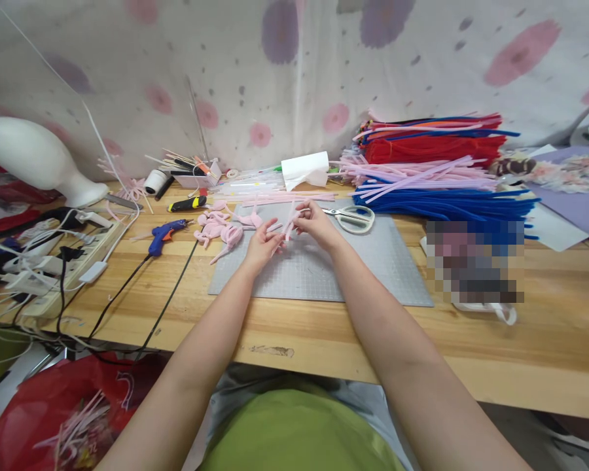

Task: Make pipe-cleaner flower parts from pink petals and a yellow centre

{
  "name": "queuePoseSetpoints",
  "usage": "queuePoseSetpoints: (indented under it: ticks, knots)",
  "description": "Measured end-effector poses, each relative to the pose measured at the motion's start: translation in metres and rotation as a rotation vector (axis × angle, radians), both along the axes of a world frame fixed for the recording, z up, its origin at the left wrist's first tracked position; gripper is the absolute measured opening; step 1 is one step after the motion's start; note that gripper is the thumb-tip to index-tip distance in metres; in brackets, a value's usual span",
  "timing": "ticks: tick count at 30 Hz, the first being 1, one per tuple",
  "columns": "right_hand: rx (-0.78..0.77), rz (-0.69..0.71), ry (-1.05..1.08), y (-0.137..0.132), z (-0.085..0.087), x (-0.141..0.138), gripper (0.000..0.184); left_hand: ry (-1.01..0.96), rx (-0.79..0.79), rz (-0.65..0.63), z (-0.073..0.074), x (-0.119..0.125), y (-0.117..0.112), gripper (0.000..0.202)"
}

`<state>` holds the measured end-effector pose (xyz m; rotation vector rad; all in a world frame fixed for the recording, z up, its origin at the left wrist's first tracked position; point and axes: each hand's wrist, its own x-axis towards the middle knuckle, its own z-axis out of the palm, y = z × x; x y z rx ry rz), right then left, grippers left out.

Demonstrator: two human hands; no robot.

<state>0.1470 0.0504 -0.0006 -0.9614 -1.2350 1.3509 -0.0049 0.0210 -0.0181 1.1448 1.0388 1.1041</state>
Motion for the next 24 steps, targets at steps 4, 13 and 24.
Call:
queuePoseSetpoints:
  ticks: [4,13,24]
  knots:
    - [-0.085,0.071,0.068,-0.005,0.002,-0.005,0.036,-0.089,-0.039,-0.007,0.005,0.001,-0.003,0.054]
    - [-0.018,0.060,0.150,-0.011,0.009,-0.012,0.032,-0.105,-0.114,-0.135,0.009,-0.002,-0.004,0.046]
    - [0.023,0.014,-0.176,-0.011,0.011,-0.023,0.020,0.012,0.051,-0.045,0.002,0.001,-0.002,0.054]
